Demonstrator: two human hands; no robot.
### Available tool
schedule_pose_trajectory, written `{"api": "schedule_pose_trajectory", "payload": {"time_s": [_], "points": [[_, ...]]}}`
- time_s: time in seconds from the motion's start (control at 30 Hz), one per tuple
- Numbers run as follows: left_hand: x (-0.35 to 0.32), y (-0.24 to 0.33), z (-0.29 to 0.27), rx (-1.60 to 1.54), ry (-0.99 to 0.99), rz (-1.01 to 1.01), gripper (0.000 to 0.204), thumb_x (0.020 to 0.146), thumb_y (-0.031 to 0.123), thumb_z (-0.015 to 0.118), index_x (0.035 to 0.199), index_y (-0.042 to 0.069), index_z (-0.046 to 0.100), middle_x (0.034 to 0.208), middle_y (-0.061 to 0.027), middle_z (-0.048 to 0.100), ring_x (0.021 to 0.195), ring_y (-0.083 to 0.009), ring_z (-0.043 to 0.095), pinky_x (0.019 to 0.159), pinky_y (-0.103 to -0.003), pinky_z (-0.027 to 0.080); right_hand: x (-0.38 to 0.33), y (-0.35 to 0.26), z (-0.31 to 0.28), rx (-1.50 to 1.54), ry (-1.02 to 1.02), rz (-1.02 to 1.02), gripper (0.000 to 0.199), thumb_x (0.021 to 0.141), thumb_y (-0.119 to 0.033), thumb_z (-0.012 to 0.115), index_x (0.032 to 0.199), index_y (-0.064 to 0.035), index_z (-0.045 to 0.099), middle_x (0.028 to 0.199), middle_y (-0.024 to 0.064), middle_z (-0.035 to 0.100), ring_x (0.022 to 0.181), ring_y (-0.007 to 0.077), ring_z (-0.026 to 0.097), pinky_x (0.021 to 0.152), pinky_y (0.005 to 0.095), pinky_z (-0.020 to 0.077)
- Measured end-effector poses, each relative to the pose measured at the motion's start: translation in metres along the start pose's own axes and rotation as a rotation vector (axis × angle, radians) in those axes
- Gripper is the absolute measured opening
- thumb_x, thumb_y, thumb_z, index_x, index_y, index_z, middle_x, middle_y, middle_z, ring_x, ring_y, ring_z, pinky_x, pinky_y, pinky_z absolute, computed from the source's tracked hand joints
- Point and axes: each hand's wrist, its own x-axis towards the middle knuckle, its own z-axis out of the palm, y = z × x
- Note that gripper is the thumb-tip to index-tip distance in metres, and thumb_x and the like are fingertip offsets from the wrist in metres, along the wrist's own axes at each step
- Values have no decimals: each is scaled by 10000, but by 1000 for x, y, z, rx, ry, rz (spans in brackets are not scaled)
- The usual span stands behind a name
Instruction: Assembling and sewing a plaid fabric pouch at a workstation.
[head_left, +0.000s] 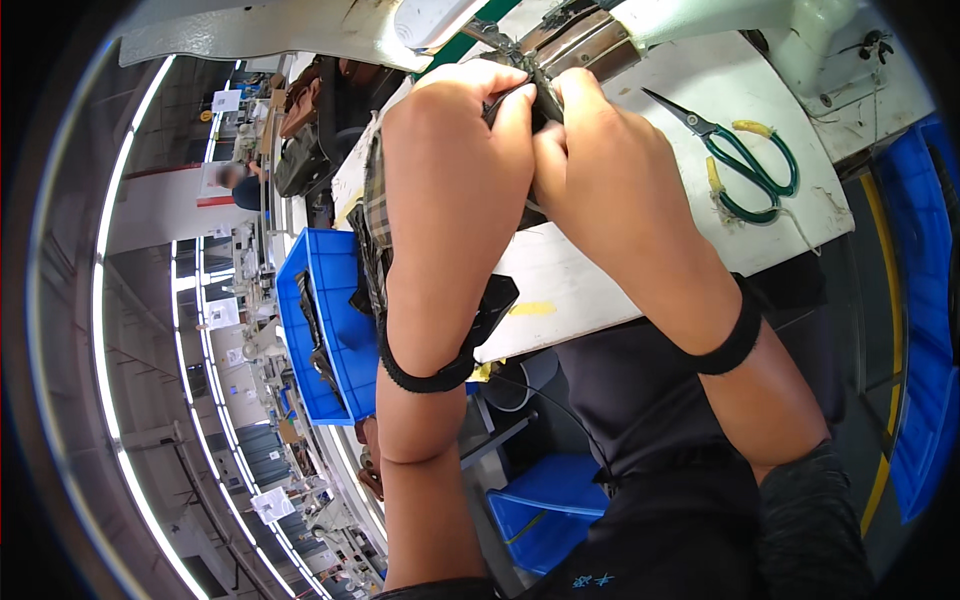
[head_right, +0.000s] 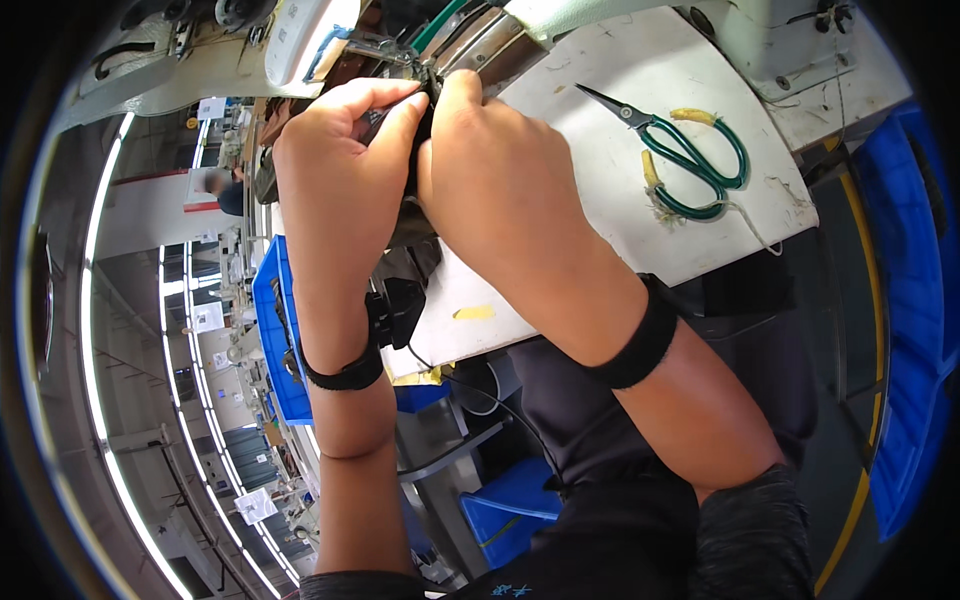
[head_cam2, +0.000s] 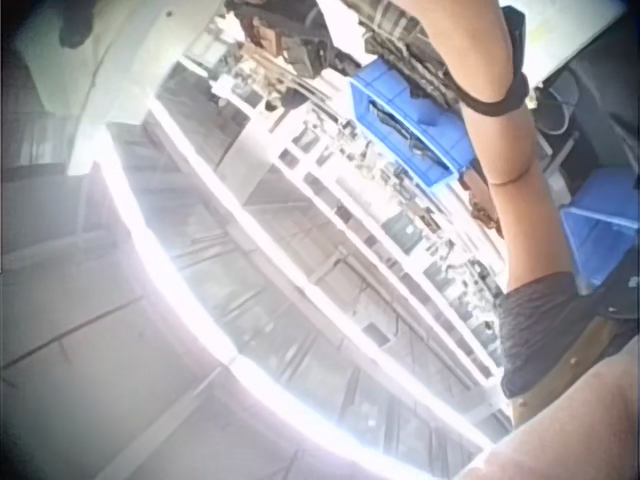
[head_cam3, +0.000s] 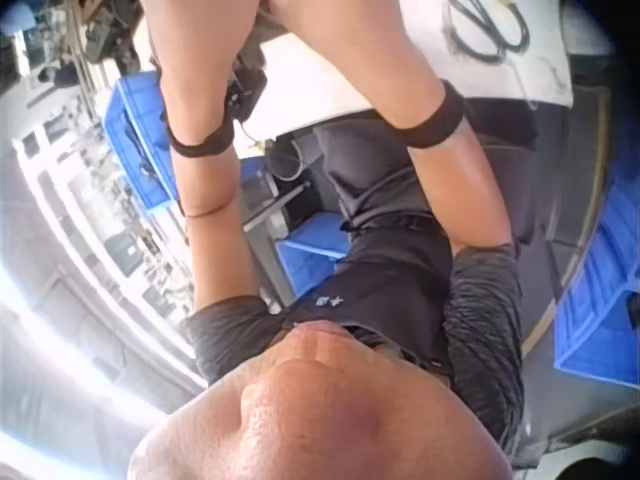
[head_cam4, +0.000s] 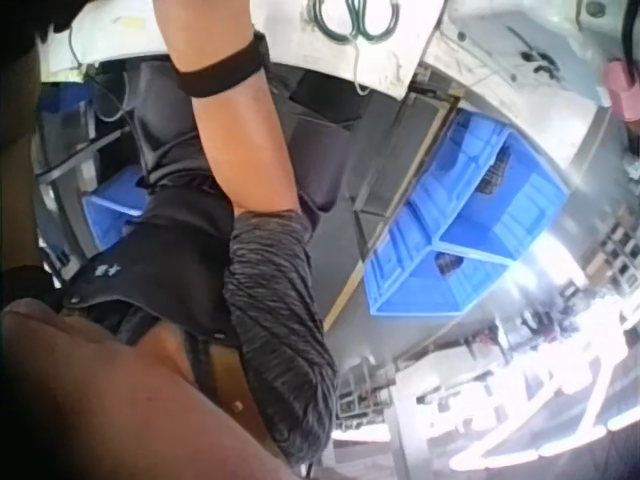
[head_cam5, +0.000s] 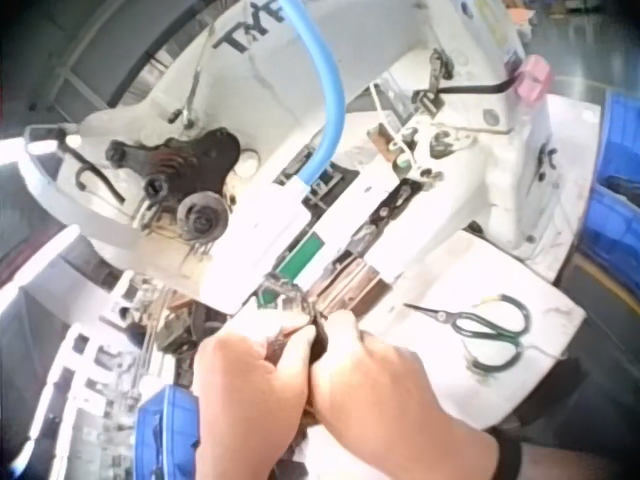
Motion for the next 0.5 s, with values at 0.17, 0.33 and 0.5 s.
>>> {"api": "schedule_pose_trajectory", "payload": {"time_s": [0.17, 0.33, 0.5], "points": [[5, 3, -1, -26, -108, -71, 203, 911, 110, 754, 1049, -35, 790, 889, -116, 791, 766, -103, 699, 723, -259, 536, 3, 10, -1, -38, 101, -111, 128, 875, -53, 600, 965, 28, 557, 782, 274, 685, 797, 461, 700, 723, 521, 577], [1, -8, -11, -251, -138, -151, 210, 898, 93, 731, 1055, -38, 777, 937, -192, 777, 804, -179, 736, 767, -298, 549, -6, 9, -19, 310, -179, 63, 151, 845, -26, 536, 963, 19, 618, 865, 319, 682, 872, 528, 661, 782, 566, 544], [-24, -9, 10, -196, 8, 5, 216, 882, 60, 747, 1090, 14, 782, 1018, -149, 742, 931, -282, 731, 850, -341, 558, -14, 14, -5, 418, -43, 107, 169, 864, -47, 526, 981, 21, 627, 866, 316, 673, 886, 528, 650, 778, 552, 538]]}}
